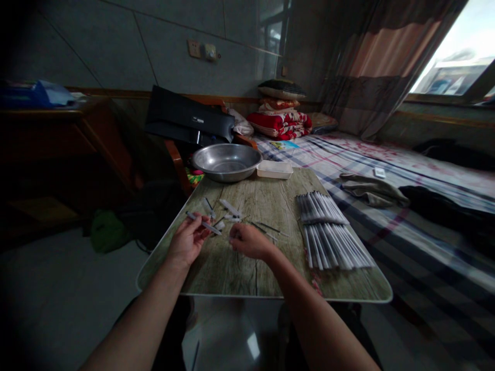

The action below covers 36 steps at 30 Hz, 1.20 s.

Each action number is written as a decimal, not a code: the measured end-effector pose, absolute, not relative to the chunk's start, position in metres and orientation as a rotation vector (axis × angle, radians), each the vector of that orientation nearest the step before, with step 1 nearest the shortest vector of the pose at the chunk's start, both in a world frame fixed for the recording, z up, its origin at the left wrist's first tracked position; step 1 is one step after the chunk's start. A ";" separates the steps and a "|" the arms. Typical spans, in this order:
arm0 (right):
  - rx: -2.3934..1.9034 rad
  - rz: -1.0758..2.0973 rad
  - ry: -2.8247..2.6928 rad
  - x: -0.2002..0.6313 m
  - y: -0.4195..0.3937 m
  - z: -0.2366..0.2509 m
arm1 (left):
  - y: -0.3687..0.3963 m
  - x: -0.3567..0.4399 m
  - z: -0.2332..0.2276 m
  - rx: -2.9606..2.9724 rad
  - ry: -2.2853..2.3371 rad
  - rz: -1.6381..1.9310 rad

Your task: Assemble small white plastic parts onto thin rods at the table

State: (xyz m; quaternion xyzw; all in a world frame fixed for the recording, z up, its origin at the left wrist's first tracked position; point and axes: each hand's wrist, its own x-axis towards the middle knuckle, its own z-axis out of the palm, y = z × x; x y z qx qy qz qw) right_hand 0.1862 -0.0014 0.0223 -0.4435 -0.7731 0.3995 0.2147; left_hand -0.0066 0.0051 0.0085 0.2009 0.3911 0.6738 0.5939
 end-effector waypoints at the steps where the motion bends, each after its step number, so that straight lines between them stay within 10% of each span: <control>1: -1.215 1.145 -2.112 0.187 -0.002 0.022 | 0.006 -0.006 0.008 0.465 0.900 1.576; 36: -1.031 1.435 -1.520 0.189 -0.002 0.022 | -0.004 0.004 0.011 0.612 0.816 1.415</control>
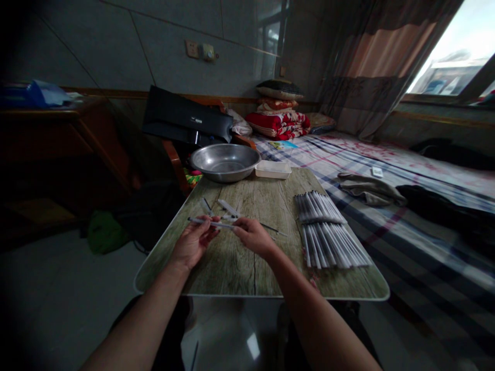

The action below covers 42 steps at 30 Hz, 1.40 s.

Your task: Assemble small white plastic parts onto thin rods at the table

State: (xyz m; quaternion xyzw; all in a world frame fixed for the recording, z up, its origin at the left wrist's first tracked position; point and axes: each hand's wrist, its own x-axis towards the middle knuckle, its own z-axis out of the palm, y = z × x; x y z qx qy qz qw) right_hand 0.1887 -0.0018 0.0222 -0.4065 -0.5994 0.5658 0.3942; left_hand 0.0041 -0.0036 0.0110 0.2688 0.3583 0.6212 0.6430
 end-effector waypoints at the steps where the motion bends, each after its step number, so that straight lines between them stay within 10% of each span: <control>1: -0.983 1.490 -1.418 0.188 -0.003 0.023 | -0.004 0.004 0.011 0.635 0.836 1.409; 19: -0.925 1.689 -1.141 0.195 -0.005 0.015 | -0.011 -0.012 0.018 1.106 0.841 0.855; 42: -0.945 1.561 -1.073 0.191 -0.008 0.019 | -0.017 0.021 0.004 1.298 0.977 1.135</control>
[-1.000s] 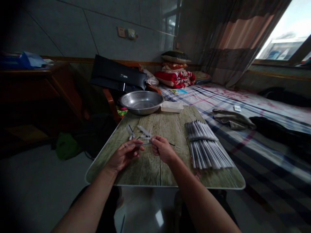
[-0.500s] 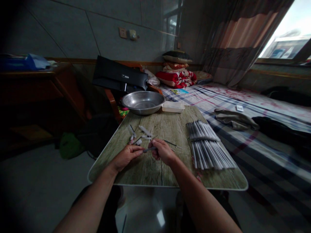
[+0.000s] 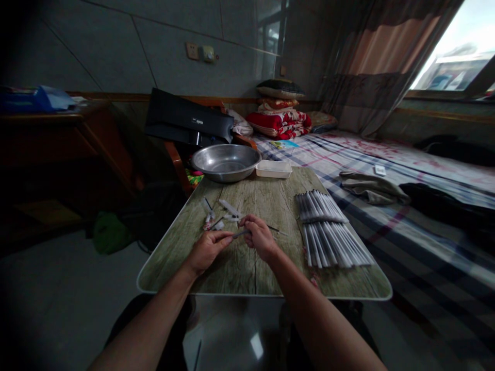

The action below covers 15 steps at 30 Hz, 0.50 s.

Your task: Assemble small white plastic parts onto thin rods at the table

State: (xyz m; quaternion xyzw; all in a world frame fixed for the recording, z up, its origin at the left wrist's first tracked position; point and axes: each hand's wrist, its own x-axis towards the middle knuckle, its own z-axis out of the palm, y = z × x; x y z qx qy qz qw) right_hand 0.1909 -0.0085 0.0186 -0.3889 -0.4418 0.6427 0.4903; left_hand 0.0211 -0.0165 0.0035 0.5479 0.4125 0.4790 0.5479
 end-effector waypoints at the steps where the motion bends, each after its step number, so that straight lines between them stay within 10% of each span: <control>1: -0.944 1.562 -1.078 0.191 -0.008 0.018 | -0.017 0.022 0.005 1.280 0.977 1.141; 15: -0.978 1.607 -1.123 0.196 -0.007 0.015 | -0.018 0.025 0.002 1.342 1.034 1.153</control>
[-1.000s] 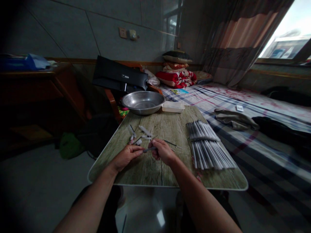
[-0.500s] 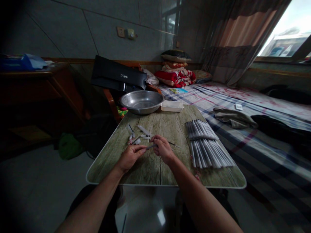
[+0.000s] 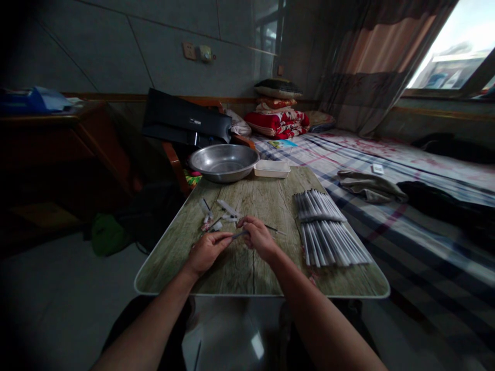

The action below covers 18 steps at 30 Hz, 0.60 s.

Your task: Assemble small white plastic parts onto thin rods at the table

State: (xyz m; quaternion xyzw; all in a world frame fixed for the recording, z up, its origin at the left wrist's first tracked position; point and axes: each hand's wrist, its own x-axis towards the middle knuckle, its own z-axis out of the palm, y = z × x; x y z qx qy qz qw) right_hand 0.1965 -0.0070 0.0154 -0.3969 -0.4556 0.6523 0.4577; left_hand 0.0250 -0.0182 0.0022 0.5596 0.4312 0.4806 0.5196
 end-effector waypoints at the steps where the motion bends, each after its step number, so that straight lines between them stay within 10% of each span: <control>1: -0.970 1.637 -1.133 0.198 -0.007 0.017 | -0.017 0.024 0.003 1.339 1.027 1.145; 18: -1.391 0.819 -2.259 0.261 -0.018 0.046 | -0.005 0.016 0.006 0.811 0.788 1.168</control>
